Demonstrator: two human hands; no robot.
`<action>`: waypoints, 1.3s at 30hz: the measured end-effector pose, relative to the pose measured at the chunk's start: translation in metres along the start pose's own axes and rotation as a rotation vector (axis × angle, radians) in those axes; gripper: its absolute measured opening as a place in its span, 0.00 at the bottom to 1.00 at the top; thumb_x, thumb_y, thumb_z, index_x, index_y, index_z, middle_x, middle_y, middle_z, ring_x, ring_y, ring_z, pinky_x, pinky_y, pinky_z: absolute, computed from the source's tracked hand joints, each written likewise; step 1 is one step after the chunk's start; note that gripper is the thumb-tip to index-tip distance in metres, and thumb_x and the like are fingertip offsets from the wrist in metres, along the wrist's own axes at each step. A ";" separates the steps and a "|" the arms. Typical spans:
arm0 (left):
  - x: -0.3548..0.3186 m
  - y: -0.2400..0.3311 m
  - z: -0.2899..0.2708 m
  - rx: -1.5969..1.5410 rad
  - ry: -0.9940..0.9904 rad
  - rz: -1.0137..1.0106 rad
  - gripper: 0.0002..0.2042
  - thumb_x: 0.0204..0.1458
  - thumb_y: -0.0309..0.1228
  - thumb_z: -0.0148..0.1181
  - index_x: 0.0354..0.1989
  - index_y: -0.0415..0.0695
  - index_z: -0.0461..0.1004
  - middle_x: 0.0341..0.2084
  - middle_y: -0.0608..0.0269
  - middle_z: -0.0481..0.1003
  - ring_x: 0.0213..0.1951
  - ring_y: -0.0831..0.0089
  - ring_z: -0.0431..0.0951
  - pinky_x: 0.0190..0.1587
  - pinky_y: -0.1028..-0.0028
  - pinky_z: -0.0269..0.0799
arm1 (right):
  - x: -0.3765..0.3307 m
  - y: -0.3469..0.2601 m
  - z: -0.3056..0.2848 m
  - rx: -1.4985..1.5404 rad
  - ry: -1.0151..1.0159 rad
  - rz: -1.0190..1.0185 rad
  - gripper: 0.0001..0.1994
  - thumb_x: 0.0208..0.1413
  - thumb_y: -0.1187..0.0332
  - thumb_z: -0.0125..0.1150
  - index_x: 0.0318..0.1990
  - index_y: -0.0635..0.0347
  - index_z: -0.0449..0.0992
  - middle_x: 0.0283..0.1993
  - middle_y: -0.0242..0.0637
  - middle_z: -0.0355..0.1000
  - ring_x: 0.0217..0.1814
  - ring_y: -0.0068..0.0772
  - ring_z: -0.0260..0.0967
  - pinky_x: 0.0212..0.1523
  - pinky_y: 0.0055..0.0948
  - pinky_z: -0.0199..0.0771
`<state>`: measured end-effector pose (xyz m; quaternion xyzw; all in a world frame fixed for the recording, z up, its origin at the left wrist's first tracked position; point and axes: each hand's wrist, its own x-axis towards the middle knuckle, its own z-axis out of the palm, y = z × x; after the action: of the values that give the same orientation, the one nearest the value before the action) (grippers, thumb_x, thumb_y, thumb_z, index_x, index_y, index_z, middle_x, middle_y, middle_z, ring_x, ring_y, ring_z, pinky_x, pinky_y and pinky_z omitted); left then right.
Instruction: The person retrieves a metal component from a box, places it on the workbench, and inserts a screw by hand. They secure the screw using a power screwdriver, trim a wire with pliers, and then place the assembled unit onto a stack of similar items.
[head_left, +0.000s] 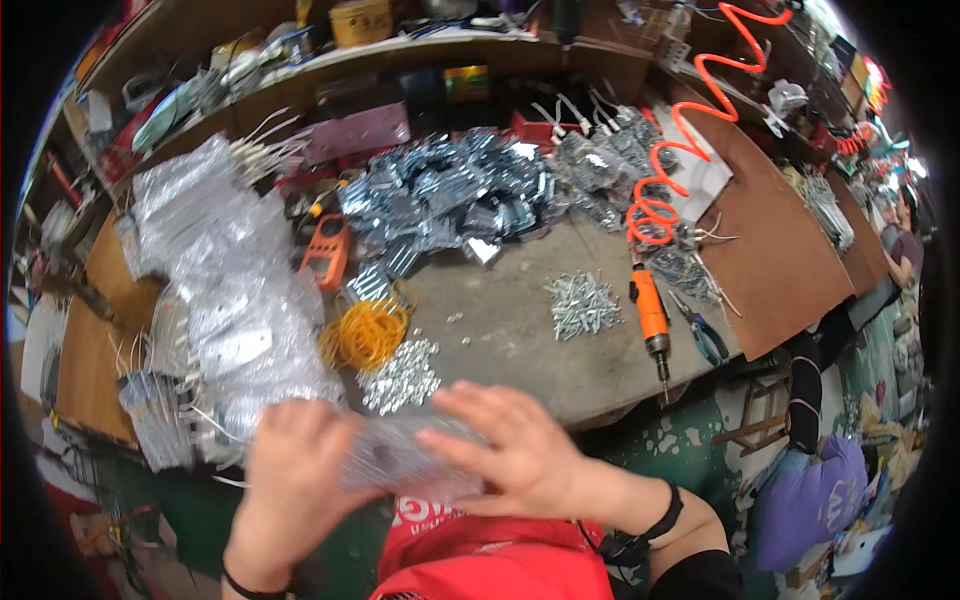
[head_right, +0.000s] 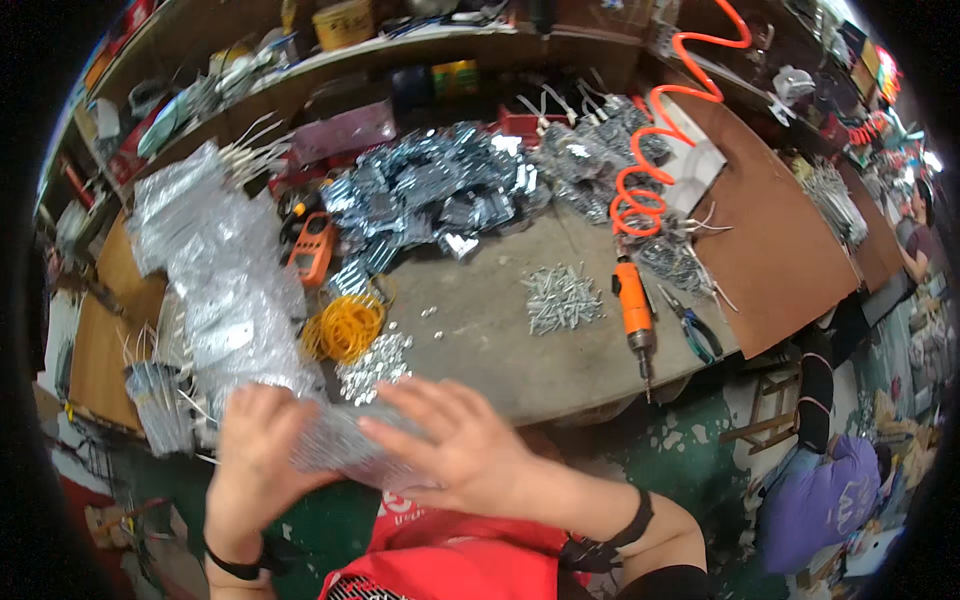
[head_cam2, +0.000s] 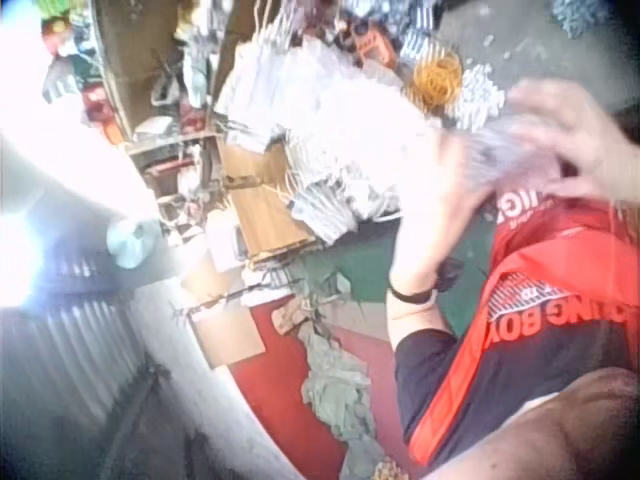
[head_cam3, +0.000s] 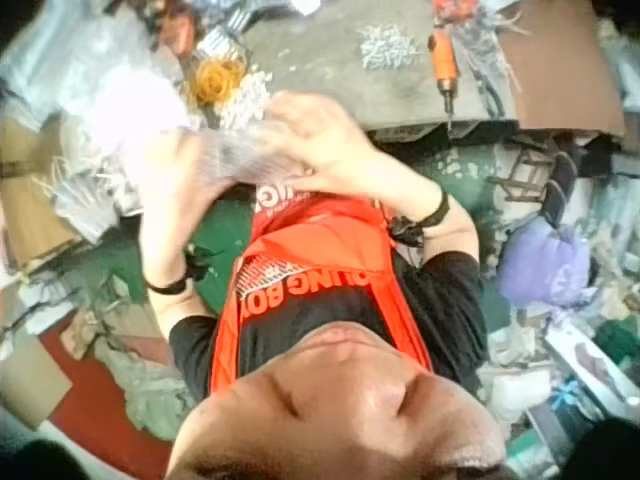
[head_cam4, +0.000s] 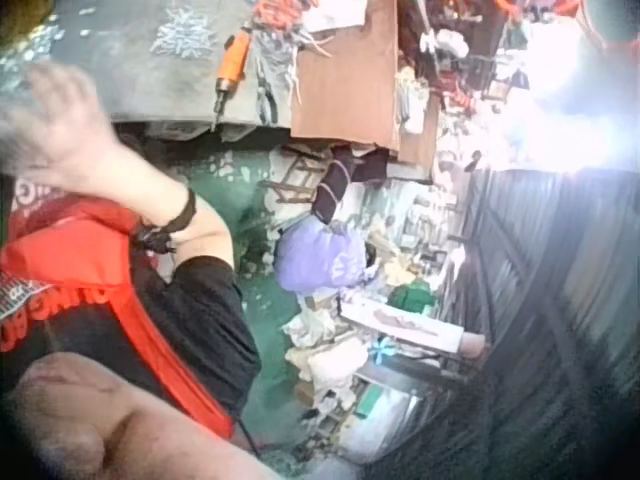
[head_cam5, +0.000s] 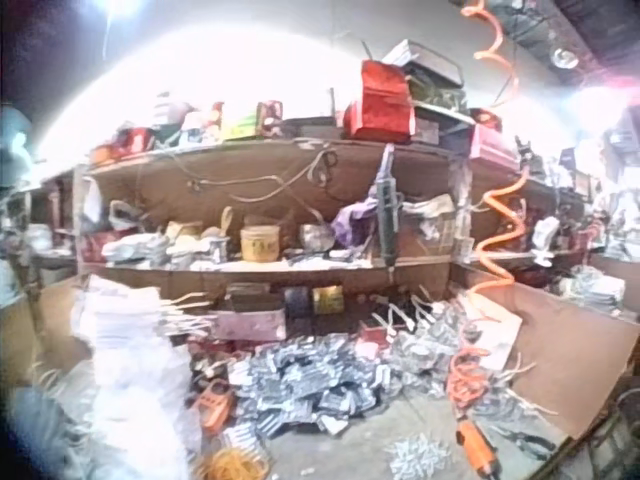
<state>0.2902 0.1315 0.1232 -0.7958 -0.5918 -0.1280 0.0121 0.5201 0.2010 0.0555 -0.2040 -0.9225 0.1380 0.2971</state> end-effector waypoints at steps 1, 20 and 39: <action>0.013 0.008 0.009 -0.091 -0.045 0.056 0.30 0.19 0.38 0.74 0.37 0.43 0.72 0.33 0.58 0.67 0.40 0.56 0.67 0.45 0.61 0.61 | 0.004 -0.001 0.006 -0.020 -0.081 0.035 0.35 0.42 0.63 0.65 0.62 0.51 0.62 0.58 0.40 0.64 0.56 0.40 0.64 0.53 0.31 0.66; 0.050 -0.004 0.077 -1.959 0.456 -0.311 0.34 0.48 0.32 0.60 0.63 0.38 0.52 0.45 0.46 0.70 0.42 0.61 0.77 0.44 0.67 0.74 | 0.048 0.059 0.069 0.929 -0.585 0.117 0.22 0.60 0.55 0.50 0.46 0.71 0.66 0.37 0.51 0.71 0.39 0.44 0.70 0.44 0.37 0.68; 0.000 0.021 0.172 -2.224 -0.844 -0.430 0.25 0.49 0.24 0.60 0.56 0.35 0.60 0.44 0.48 0.73 0.44 0.60 0.77 0.48 0.65 0.73 | 0.178 0.229 0.033 -0.614 0.139 0.309 0.16 0.40 0.61 0.64 0.40 0.53 0.76 0.37 0.42 0.70 0.47 0.42 0.69 0.44 0.42 0.72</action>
<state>0.3428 0.1542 -0.0407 -0.2358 -0.2359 -0.2968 -0.8948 0.4352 0.4791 0.0309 -0.4302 -0.8566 -0.1167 0.2597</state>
